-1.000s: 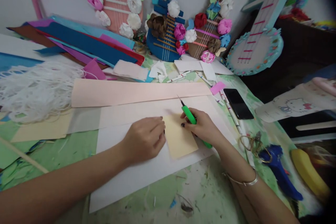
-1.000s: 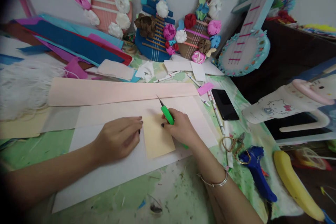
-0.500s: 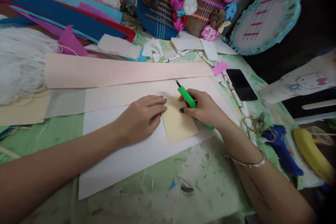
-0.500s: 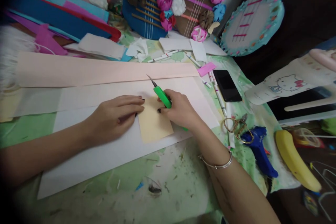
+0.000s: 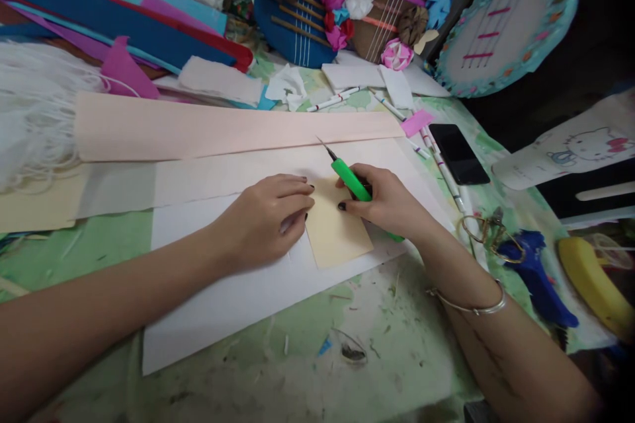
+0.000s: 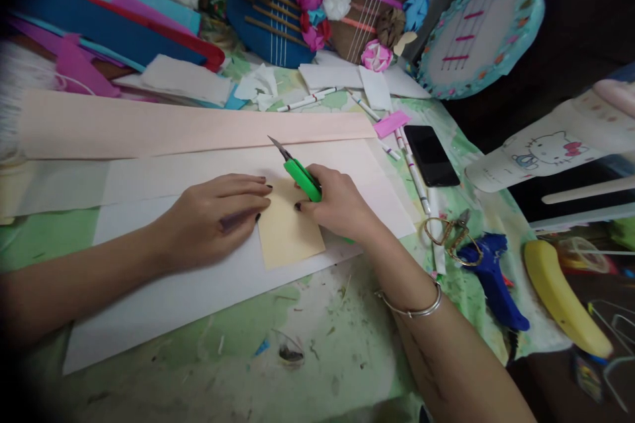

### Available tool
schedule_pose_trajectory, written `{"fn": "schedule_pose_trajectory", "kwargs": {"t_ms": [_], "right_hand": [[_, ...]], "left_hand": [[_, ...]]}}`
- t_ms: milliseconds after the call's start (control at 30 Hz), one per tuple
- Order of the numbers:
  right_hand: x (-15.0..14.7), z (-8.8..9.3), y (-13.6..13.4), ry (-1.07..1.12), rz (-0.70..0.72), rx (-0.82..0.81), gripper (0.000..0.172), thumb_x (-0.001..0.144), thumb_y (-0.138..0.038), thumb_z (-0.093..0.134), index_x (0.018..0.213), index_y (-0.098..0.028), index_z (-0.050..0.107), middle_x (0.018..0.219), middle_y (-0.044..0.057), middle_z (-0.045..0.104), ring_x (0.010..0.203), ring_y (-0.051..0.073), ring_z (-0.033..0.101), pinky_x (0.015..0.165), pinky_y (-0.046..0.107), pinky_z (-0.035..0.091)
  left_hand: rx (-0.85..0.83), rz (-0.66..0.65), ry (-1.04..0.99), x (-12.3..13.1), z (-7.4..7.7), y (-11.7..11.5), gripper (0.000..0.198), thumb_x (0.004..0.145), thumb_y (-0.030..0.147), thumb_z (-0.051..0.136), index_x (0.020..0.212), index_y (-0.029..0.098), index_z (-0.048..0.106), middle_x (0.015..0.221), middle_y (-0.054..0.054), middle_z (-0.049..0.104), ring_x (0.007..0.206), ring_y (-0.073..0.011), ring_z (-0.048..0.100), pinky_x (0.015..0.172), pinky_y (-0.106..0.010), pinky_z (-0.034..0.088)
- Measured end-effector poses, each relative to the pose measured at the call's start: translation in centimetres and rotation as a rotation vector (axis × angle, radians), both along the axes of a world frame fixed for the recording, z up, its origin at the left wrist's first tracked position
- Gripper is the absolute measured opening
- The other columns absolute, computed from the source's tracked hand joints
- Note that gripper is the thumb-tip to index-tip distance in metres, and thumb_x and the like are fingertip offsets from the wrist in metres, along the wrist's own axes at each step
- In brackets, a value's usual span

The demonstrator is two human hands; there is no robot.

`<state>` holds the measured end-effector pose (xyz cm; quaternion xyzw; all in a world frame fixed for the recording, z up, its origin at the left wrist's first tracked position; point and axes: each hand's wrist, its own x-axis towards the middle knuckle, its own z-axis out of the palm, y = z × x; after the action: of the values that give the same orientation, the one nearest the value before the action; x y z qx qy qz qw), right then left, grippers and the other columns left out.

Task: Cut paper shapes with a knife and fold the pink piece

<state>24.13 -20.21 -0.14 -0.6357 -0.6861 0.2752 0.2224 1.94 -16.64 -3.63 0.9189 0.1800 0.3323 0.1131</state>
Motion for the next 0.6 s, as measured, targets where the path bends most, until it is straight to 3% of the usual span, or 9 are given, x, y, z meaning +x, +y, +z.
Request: {"fn": "schedule_pose_trajectory", "kwargs": {"t_ms": [400,600], "right_hand": [[0.02,0.08,0.04,-0.02,0.031,0.005,0.025,0.069,-0.018,0.064,0.093,-0.019,0.064,0.087,0.002,0.067,0.075,0.018,0.057,0.064,0.028,0.038],[-0.01,0.15,0.0,-0.047,0.027,-0.007,0.025,0.068,-0.019,0.065,0.094,-0.019,0.064,0.085,0.001,0.067,0.074,0.018,0.057,0.065,0.029,0.038]], "left_hand": [[-0.036,0.012,0.033,-0.23,0.06,-0.19,0.02,0.081,0.015,0.054,0.096,0.016,0.068,0.111,-0.01,0.069,0.112,-0.0259,0.061,0.097,-0.043,0.052],[-0.147,0.068,0.023,-0.34,0.36,0.39,0.033,0.08,0.006,0.04,0.091,0.019,0.069,0.106,-0.005,0.072,0.109,-0.0203,0.065,0.096,-0.037,0.054]]}}
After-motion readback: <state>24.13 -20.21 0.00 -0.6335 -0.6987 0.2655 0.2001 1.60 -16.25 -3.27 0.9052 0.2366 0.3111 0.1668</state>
